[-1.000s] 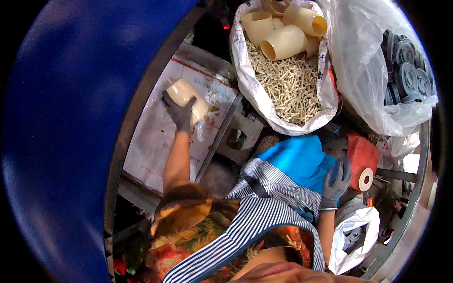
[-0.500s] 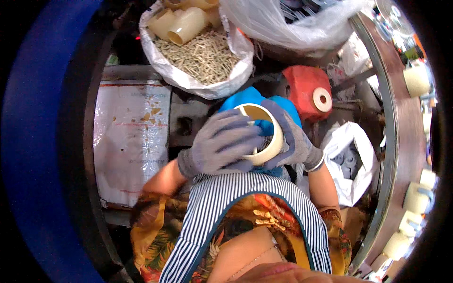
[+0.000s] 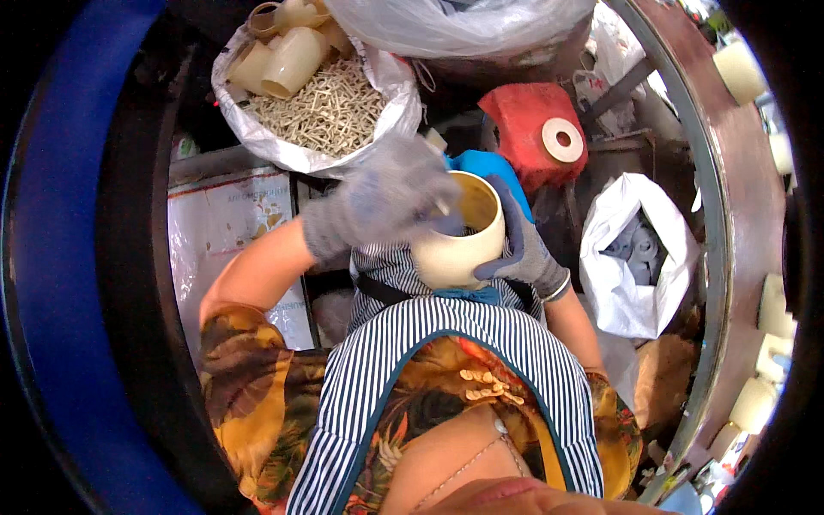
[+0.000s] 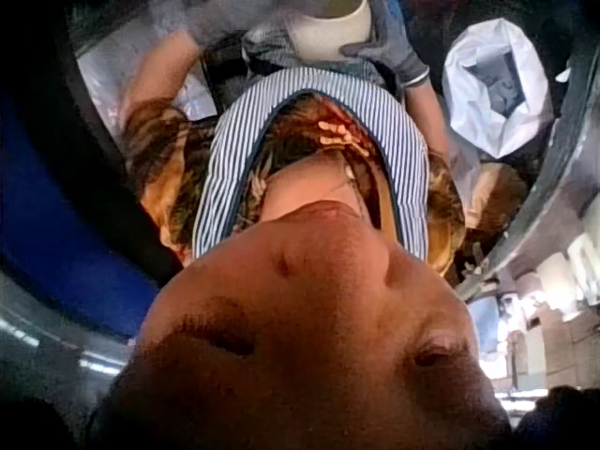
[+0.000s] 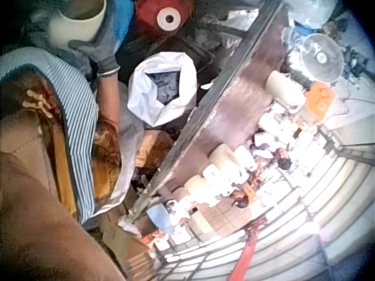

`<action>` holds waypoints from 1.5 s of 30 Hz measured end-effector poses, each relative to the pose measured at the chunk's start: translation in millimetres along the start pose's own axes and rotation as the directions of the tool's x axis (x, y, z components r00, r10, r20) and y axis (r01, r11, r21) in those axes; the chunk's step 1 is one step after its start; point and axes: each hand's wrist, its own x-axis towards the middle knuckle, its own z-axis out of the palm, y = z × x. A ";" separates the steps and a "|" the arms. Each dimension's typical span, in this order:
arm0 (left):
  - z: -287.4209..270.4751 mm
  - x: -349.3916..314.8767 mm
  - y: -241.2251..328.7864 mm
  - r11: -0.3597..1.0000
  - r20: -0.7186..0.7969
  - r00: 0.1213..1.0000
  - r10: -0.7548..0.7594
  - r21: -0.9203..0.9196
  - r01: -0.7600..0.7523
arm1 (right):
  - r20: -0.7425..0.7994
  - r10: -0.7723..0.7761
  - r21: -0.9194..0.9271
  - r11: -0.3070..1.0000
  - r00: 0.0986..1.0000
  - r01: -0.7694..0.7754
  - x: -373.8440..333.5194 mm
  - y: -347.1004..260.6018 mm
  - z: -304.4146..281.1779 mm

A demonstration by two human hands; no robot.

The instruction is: The person repeatedly picks up a beige plastic container body and a grey plastic lid, aligns them, and presses the lid onto the container. The person then places the assembled unit onto a nearby surface and repeats the process with new components from surrounding bags.

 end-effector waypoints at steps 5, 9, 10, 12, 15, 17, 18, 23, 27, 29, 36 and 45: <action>-43.7 -24.3 -123.2 0.813 0.085 0.919 -0.385 0.502 0.295 | -0.160 -0.072 -0.103 0.993 0.985 0.056 -4.1 -14.3 2.8; 11.6 -33.0 -106.2 0.765 0.335 0.690 -0.642 0.216 0.607 | -0.433 -0.166 -0.432 0.901 0.886 -0.043 6.2 -35.6 14.1; 33.0 -25.6 -83.5 0.678 0.296 0.739 -0.605 -0.296 0.673 | -0.498 -0.326 -0.611 0.790 0.804 -0.058 11.2 -34.8 23.7; 58.5 -19.6 -60.4 0.008 0.238 0.701 -0.672 -0.945 0.328 | -0.474 -0.400 -0.719 0.690 0.785 -0.083 25.6 -24.4 43.9; 69.0 -40.6 -107.5 -0.138 0.297 0.742 -0.601 -0.953 0.270 | -0.452 -0.267 -0.296 0.945 0.851 0.139 7.2 -43.2 23.8; 87.6 -39.9 -79.8 0.081 0.260 0.731 -0.631 -0.915 0.395 | -0.557 0.055 0.071 0.997 0.828 -0.019 -86.6 -32.3 -8.9; 79.5 -34.8 -76.9 -0.030 0.306 0.736 -0.605 -0.931 0.363 | -0.677 0.216 0.044 0.966 0.703 -0.254 -122.8 -24.0 -23.6; 42.2 -24.3 -73.2 -0.320 0.503 0.681 -0.532 -0.864 0.388 | -0.827 0.548 -0.235 -0.135 0.125 -0.963 -424.1 146.8 -44.8; 39.1 -34.3 -68.3 -0.237 0.527 0.520 -0.672 -0.819 0.523 | -0.746 0.665 -0.376 -0.464 -0.035 -0.802 -435.7 152.5 10.1; 39.5 -34.1 -66.9 -0.326 0.584 0.572 -0.576 -0.806 0.494 | -0.735 0.677 -0.353 -0.425 -0.033 -0.834 -420.9 163.8 20.4; 50.5 -33.3 -51.8 -0.287 0.518 0.555 -0.651 -0.845 0.451 | -0.770 0.577 -0.464 -0.215 0.271 -0.859 -388.9 264.5 1.5; 41.9 -28.4 -34.8 -0.292 0.513 0.475 -0.715 -0.836 0.464 | -0.688 0.706 -0.524 -0.326 0.166 -0.787 -398.9 368.6 -10.9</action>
